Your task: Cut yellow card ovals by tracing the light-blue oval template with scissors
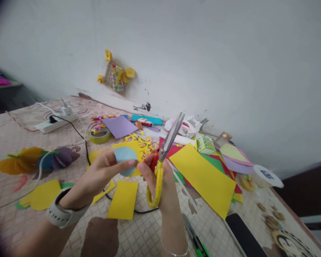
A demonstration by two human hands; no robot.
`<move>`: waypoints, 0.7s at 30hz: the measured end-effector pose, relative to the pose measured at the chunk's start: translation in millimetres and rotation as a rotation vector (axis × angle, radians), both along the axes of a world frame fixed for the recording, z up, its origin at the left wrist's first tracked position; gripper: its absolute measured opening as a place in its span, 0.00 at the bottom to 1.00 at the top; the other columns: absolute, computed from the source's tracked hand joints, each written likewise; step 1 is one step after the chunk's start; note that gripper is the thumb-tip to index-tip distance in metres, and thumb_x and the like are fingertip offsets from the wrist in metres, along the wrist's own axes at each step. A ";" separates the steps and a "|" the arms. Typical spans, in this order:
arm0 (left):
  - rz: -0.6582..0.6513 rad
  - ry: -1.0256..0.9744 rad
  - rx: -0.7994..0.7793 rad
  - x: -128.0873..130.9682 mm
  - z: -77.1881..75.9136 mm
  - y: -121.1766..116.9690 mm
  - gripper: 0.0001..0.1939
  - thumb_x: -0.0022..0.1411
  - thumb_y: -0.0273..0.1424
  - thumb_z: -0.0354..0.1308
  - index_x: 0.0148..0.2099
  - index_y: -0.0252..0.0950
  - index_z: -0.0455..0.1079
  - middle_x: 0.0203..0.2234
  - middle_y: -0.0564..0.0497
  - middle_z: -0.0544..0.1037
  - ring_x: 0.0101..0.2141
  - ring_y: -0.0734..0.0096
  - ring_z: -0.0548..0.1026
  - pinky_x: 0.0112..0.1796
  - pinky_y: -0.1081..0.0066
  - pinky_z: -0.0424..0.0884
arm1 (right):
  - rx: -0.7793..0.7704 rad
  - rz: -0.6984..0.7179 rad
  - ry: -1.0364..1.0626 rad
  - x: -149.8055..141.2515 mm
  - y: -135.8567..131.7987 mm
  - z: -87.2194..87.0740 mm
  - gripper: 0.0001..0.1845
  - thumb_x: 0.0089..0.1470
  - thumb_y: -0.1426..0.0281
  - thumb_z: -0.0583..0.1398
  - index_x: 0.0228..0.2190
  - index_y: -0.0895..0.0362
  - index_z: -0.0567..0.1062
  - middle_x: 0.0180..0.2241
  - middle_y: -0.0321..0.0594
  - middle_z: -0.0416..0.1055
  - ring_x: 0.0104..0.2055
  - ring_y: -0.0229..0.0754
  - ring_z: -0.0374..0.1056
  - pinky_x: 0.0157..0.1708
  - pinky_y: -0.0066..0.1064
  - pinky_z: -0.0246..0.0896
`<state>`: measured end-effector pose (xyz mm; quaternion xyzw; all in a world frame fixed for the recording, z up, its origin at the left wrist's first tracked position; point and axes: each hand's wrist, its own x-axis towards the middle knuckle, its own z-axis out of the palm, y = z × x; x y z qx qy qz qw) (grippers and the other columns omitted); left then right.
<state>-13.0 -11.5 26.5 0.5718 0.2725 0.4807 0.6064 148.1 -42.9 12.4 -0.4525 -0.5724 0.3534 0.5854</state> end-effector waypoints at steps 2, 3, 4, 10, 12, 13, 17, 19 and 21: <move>0.197 -0.079 0.008 -4.7 2.0 3.2 0.06 0.57 0.32 0.64 0.31 0.35 0.74 0.24 0.55 0.74 0.26 0.76 0.68 0.30 0.76 0.65 | -0.069 0.122 -0.062 -1.6 -4.2 1.2 0.14 0.55 0.58 0.63 0.33 0.55 0.70 0.27 0.33 0.66 0.26 0.36 0.63 0.26 0.28 0.62; 0.292 -0.121 0.021 -7.4 3.2 5.0 0.05 0.56 0.31 0.65 0.32 0.35 0.75 0.26 0.55 0.76 0.28 0.75 0.70 0.33 0.75 0.66 | -0.120 0.194 -0.070 -3.5 -5.8 0.8 0.15 0.53 0.57 0.63 0.35 0.55 0.70 0.28 0.34 0.66 0.28 0.37 0.64 0.27 0.28 0.62; 0.371 -0.156 0.036 -10.4 4.5 6.7 0.04 0.55 0.30 0.66 0.32 0.35 0.75 0.27 0.54 0.77 0.30 0.74 0.71 0.35 0.75 0.67 | -0.176 0.262 -0.074 -6.3 -6.8 0.0 0.18 0.51 0.56 0.65 0.36 0.55 0.70 0.29 0.34 0.66 0.29 0.38 0.63 0.28 0.28 0.62; 0.563 -0.305 0.070 -30.6 10.6 10.8 0.03 0.54 0.24 0.64 0.33 0.36 0.77 0.25 0.56 0.79 0.27 0.76 0.72 0.31 0.77 0.67 | -0.391 0.486 -0.123 -33.2 -2.1 -0.4 0.25 0.40 0.56 0.72 0.33 0.54 0.67 0.28 0.32 0.61 0.28 0.38 0.56 0.26 0.26 0.57; 0.581 -0.365 0.060 -35.7 12.5 9.6 0.05 0.53 0.22 0.64 0.31 0.37 0.77 0.24 0.57 0.79 0.26 0.77 0.72 0.32 0.79 0.67 | -0.404 0.512 -0.109 -39.0 -1.1 2.5 0.27 0.38 0.54 0.72 0.34 0.53 0.67 0.28 0.32 0.61 0.29 0.39 0.57 0.27 0.27 0.58; 0.584 -0.394 0.049 -37.7 13.5 8.9 0.05 0.52 0.22 0.64 0.30 0.37 0.77 0.24 0.57 0.79 0.26 0.77 0.72 0.32 0.79 0.67 | -0.412 0.517 -0.098 -40.5 -1.2 3.6 0.29 0.36 0.54 0.72 0.34 0.53 0.67 0.28 0.32 0.61 0.29 0.39 0.57 0.27 0.27 0.58; 0.576 -0.444 0.003 -42.0 16.9 7.3 0.05 0.50 0.22 0.66 0.31 0.37 0.77 0.23 0.57 0.78 0.26 0.76 0.72 0.30 0.79 0.68 | -0.431 0.517 -0.081 -39.4 -1.9 1.3 0.30 0.35 0.55 0.73 0.33 0.53 0.64 0.29 0.31 0.58 0.29 0.38 0.55 0.28 0.27 0.57; 0.561 -0.428 -0.013 -43.0 17.5 7.2 0.04 0.50 0.23 0.67 0.30 0.36 0.77 0.23 0.56 0.78 0.26 0.76 0.72 0.30 0.79 0.68 | -0.431 0.512 -0.085 -37.5 -1.3 -3.3 0.31 0.36 0.54 0.73 0.35 0.54 0.65 0.29 0.31 0.57 0.29 0.37 0.55 0.29 0.26 0.57; 0.533 -0.407 -0.022 -43.7 17.3 6.8 0.04 0.50 0.24 0.67 0.30 0.37 0.78 0.23 0.56 0.78 0.26 0.76 0.72 0.31 0.79 0.68 | -0.433 0.505 -0.098 -36.0 -0.4 -8.8 0.32 0.37 0.52 0.72 0.37 0.54 0.66 0.29 0.31 0.58 0.29 0.37 0.55 0.28 0.26 0.56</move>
